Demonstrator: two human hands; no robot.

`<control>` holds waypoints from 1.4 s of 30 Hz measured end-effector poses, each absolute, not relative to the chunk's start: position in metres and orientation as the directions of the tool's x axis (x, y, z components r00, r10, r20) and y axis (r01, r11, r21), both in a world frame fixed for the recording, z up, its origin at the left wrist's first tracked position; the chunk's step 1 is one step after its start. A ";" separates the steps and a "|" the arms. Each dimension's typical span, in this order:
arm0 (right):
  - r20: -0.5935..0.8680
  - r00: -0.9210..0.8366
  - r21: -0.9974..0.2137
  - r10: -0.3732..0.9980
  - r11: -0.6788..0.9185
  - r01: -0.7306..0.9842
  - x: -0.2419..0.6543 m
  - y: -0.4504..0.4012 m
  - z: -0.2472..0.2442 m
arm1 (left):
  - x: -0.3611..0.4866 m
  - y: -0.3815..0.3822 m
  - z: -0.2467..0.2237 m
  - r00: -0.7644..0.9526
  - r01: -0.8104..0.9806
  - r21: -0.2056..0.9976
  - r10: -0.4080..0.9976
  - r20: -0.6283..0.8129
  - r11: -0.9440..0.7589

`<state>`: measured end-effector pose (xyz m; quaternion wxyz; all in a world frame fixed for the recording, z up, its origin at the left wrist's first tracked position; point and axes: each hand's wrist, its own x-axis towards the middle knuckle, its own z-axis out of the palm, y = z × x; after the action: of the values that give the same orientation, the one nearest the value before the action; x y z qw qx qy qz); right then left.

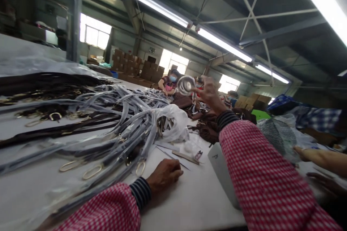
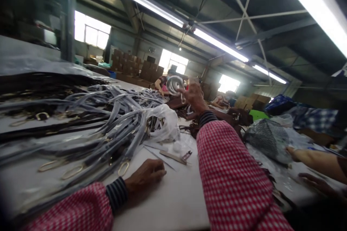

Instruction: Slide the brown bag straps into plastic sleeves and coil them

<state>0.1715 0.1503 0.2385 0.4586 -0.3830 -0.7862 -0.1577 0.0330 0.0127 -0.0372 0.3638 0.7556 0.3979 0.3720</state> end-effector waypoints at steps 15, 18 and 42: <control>0.261 -0.521 -0.125 0.812 0.564 0.816 0.155 0.076 0.012 | -0.031 0.007 -0.020 0.400 0.839 0.217 0.836 0.375 -0.499; 0.235 -0.477 -0.162 0.847 0.518 0.840 0.151 0.092 0.004 | -0.069 0.004 -0.012 0.378 0.882 0.123 0.838 0.394 -0.456; 0.222 -0.443 -0.746 0.869 0.444 0.497 0.161 0.043 0.000 | -0.109 0.004 -0.021 0.333 0.847 0.230 0.815 0.475 -0.480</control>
<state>0.1610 0.0431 0.0004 0.3050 -0.4305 -0.7931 0.3045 -0.1091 0.0038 -0.0205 -0.0291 0.8158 0.5091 0.2729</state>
